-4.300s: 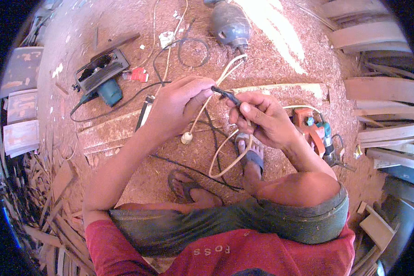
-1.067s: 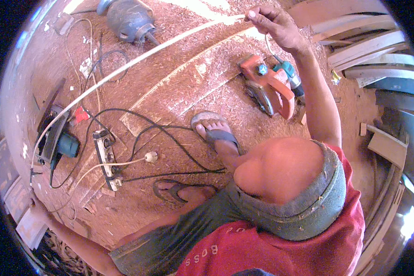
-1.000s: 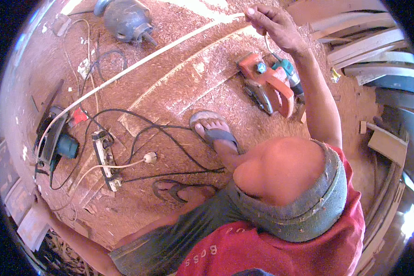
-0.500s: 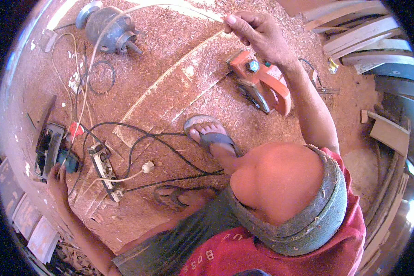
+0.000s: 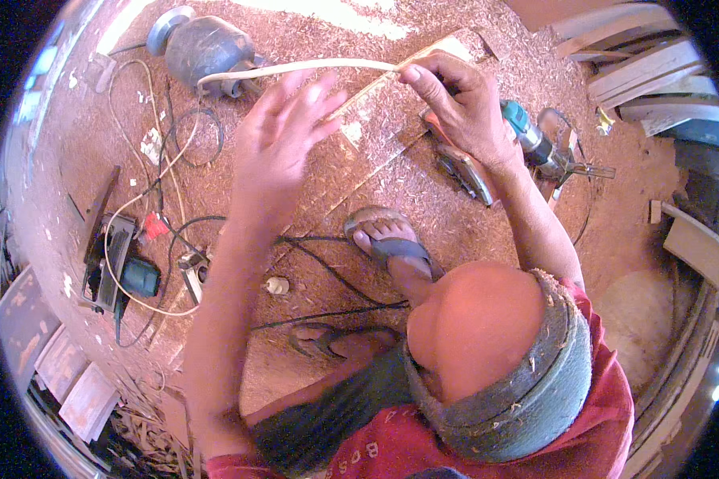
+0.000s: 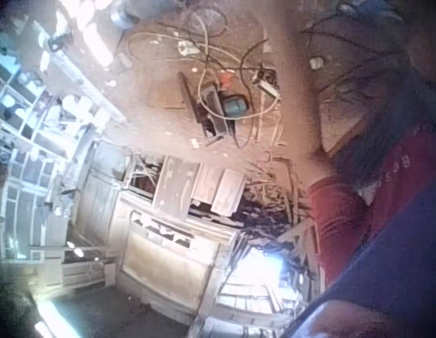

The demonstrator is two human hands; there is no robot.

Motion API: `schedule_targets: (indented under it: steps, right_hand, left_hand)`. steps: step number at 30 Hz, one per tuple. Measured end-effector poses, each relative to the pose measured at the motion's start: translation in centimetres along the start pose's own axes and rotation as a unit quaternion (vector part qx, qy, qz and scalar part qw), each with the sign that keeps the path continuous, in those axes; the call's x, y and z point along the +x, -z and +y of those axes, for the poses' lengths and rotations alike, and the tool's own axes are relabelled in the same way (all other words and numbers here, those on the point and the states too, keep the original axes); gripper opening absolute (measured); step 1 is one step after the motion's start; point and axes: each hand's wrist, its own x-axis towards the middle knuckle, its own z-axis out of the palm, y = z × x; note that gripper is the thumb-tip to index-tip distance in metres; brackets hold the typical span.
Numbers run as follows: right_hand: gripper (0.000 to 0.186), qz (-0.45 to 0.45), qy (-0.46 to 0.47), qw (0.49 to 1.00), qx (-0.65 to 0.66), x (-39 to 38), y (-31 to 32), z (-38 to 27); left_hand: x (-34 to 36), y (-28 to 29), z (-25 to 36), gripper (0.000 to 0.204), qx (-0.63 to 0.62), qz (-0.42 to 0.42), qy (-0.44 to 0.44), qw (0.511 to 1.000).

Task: The person disassembles an electrical plug using a screwdriver while sitting on the floor of a workshop.

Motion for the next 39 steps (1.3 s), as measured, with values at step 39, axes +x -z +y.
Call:
schedule_targets:
  steps: [39]
  right_hand:
    - [0.036,0.064,0.352,0.909,-0.216,-0.6,2.5,-2.2]
  left_hand:
    - [1.3,-7.9,0.5,0.022,-0.104,0.164,0.022,0.981]
